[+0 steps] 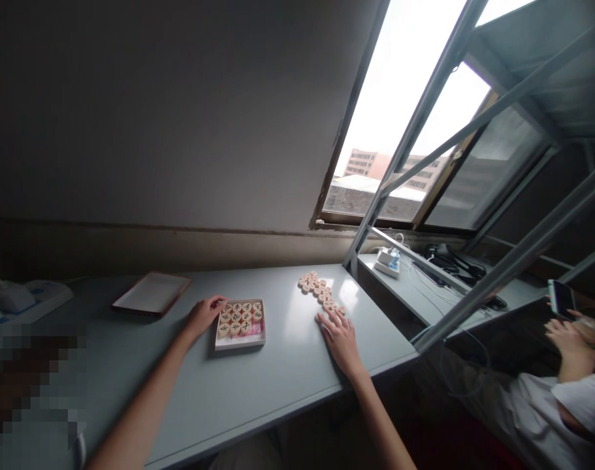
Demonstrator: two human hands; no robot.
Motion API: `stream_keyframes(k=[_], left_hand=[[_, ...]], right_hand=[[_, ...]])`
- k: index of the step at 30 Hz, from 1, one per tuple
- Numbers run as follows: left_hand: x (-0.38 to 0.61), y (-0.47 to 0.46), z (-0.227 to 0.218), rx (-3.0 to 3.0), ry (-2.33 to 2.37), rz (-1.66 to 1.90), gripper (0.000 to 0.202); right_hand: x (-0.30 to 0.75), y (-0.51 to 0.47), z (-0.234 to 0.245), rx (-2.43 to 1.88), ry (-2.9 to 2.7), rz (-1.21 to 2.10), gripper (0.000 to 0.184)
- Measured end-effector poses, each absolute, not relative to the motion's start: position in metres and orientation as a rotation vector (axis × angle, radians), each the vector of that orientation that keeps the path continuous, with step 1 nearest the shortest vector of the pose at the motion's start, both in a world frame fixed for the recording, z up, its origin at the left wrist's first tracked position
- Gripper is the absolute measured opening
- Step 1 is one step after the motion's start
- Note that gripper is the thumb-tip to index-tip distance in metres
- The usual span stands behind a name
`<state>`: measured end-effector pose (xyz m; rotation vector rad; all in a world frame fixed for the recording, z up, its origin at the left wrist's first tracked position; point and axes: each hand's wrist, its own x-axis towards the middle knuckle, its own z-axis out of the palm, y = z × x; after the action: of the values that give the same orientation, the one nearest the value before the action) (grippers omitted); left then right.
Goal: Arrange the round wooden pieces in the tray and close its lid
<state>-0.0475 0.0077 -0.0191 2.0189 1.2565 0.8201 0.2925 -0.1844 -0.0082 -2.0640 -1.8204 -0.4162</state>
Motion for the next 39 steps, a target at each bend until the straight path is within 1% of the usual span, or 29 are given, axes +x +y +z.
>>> stream_keyframes(k=[2,6,11,13,15,18,23,28,33,36,39], left_hand=[[-0.048,0.007,-0.019,1.984,1.252,0.834,0.037],[-0.048,0.003,-0.016,1.973,1.226,0.882,0.038],[-0.047,-0.002,-0.010,1.977,1.239,0.881,0.037],[-0.046,-0.002,-0.009,1.980,1.240,0.875,0.036],[-0.046,-0.002,-0.009,1.997,1.244,0.876,0.035],[-0.046,-0.001,-0.010,2.029,1.266,0.868,0.034],[-0.045,-0.001,-0.011,2.048,1.336,0.823,0.031],[-0.043,-0.004,-0.008,2.053,1.351,0.805,0.028],[-0.043,-0.005,-0.007,2.074,1.364,0.807,0.029],[-0.044,-0.005,-0.008,2.096,1.352,0.819,0.030],[-0.044,-0.004,-0.009,2.109,1.337,0.818,0.031]], right_hand=[[0.274,-0.185,-0.003,-1.922,-1.899,-0.364,0.032],[0.231,-0.175,0.008,-1.677,-2.028,-0.129,0.029],[0.206,-0.156,0.012,-1.665,-1.973,-0.052,0.012],[0.201,-0.150,0.011,-1.697,-1.858,-0.027,0.011],[0.192,-0.144,0.011,-1.705,-1.728,0.027,0.014],[0.171,-0.139,0.013,-1.655,-1.692,0.097,0.017],[0.144,-0.138,0.016,-1.667,-1.763,-0.064,0.012],[0.142,-0.147,0.014,-1.687,-1.788,-0.150,0.018],[0.139,-0.154,0.015,-1.677,-1.849,-0.224,0.021],[0.158,-0.156,0.015,-1.767,-1.716,-0.332,0.025],[0.207,-0.164,0.011,-1.937,-1.457,-0.505,0.030]])
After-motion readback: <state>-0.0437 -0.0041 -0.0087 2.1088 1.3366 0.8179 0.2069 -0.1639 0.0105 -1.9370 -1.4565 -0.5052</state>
